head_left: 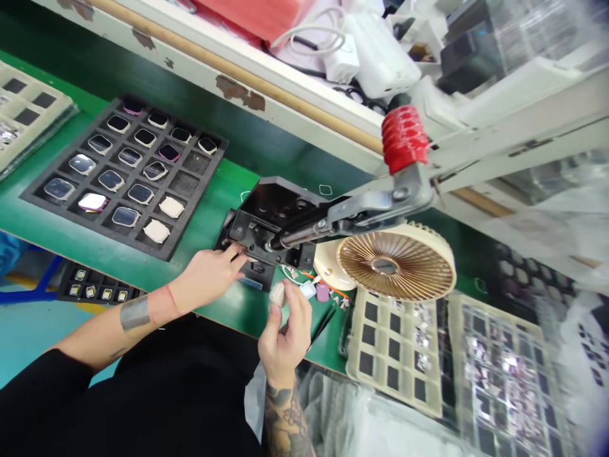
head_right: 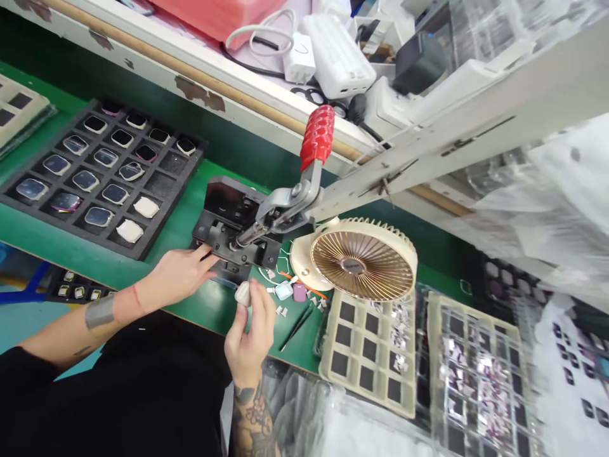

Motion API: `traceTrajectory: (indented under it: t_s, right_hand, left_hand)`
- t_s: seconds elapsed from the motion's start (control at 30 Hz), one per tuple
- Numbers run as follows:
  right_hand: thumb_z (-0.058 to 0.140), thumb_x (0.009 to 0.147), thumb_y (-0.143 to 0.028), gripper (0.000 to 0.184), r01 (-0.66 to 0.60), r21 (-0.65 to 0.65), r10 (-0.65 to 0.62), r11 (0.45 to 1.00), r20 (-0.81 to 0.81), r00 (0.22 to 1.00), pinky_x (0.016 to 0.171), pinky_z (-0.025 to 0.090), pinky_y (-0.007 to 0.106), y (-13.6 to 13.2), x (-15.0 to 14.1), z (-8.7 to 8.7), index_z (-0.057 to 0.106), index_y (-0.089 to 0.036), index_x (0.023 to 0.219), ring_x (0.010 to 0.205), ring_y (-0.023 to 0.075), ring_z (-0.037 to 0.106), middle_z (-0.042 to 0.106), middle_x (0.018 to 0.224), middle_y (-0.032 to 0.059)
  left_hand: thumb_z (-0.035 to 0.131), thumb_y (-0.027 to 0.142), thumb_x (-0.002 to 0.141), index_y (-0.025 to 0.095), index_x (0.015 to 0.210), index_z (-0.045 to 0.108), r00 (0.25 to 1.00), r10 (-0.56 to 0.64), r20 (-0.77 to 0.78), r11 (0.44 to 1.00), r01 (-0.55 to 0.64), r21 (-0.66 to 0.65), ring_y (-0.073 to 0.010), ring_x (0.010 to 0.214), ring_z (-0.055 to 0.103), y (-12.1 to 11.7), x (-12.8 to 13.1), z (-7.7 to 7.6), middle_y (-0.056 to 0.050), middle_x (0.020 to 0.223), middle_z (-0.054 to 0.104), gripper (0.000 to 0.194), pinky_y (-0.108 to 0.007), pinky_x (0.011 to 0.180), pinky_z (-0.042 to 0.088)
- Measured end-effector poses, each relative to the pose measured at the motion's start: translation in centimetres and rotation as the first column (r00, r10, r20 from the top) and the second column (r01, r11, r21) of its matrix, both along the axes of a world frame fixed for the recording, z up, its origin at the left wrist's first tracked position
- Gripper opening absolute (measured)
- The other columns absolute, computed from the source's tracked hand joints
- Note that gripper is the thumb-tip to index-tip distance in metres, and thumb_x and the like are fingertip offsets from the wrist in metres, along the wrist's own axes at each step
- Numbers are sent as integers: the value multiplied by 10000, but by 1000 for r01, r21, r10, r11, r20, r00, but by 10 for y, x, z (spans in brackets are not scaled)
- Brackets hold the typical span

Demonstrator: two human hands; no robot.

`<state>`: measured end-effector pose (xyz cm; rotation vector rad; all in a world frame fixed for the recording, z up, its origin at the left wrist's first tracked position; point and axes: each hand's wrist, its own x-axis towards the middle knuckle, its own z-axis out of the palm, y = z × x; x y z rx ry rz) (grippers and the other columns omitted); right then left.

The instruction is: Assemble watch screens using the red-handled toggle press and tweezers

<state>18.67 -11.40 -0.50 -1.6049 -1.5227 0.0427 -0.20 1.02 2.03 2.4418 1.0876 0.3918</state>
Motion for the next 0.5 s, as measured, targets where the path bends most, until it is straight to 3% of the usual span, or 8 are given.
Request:
traceTrajectory:
  t_s: [0.07,0.13,0.23,0.3,0.37,0.4,0.43,0.5]
  right_hand:
    - [616,1026,-52,646,-90,65,88,994,33,996,1071,660,583,4,-10,3,565,-270,1631,1339,322,712,732,1425,164]
    - [659,993,-38,686,-240,99,230,966,102,968,1011,693,562,12,-18,9,575,-284,1628,1265,323,748,763,1347,147]
    - [766,961,-145,683,-371,155,334,916,223,916,919,719,553,38,-16,30,613,-301,1608,1161,336,778,779,1258,129]
    - [802,966,-311,580,-274,393,188,878,243,952,851,711,571,69,-1,56,697,-288,1535,1075,353,785,783,1193,135]
    - [737,1024,-463,414,-77,692,6,718,104,995,757,678,542,108,17,91,811,-257,1376,941,331,791,792,1073,135]
    - [678,1072,-480,403,-5,708,19,706,-13,1000,731,659,501,127,25,110,817,-234,1358,900,300,798,793,1080,137]
    - [602,1120,-507,432,-22,655,103,755,-85,991,714,641,468,144,31,129,797,-227,1384,875,274,808,801,1074,131]
    - [445,1175,-545,510,-194,422,318,885,-247,916,750,612,462,169,32,167,730,-238,1466,918,256,824,816,1113,124]
  left_hand:
    - [751,389,1047,220,1495,665,952,14,305,986,37,-161,-246,949,810,-15,-9,4,-177,1488,698,486,-355,816,655]
    - [740,410,1055,231,1412,708,813,124,569,943,82,-322,-222,929,790,-31,-18,6,-140,1349,761,400,-328,809,652]
    - [691,339,1081,218,1135,781,670,325,667,911,-31,-412,-214,883,753,-38,-33,6,-90,1039,787,161,-313,761,618]
    - [701,321,1067,219,1150,787,655,386,649,917,-191,-351,-211,857,743,-22,-50,5,-85,1026,795,158,-323,757,604]
    - [696,320,1057,227,1269,768,681,415,603,908,-354,-225,-212,868,748,11,-71,5,-83,1100,815,242,-337,790,603]
    - [683,318,1057,228,1321,751,709,428,560,894,-423,-148,-215,885,752,33,-82,5,-79,1126,821,287,-345,821,603]
    - [664,317,1060,227,1308,752,752,435,495,882,-467,-66,-218,910,754,55,-92,5,-76,1157,822,278,-353,858,599]
    - [627,291,1068,223,1251,755,834,453,315,866,-496,68,-227,928,749,99,-106,5,-65,1092,820,234,-363,892,585]
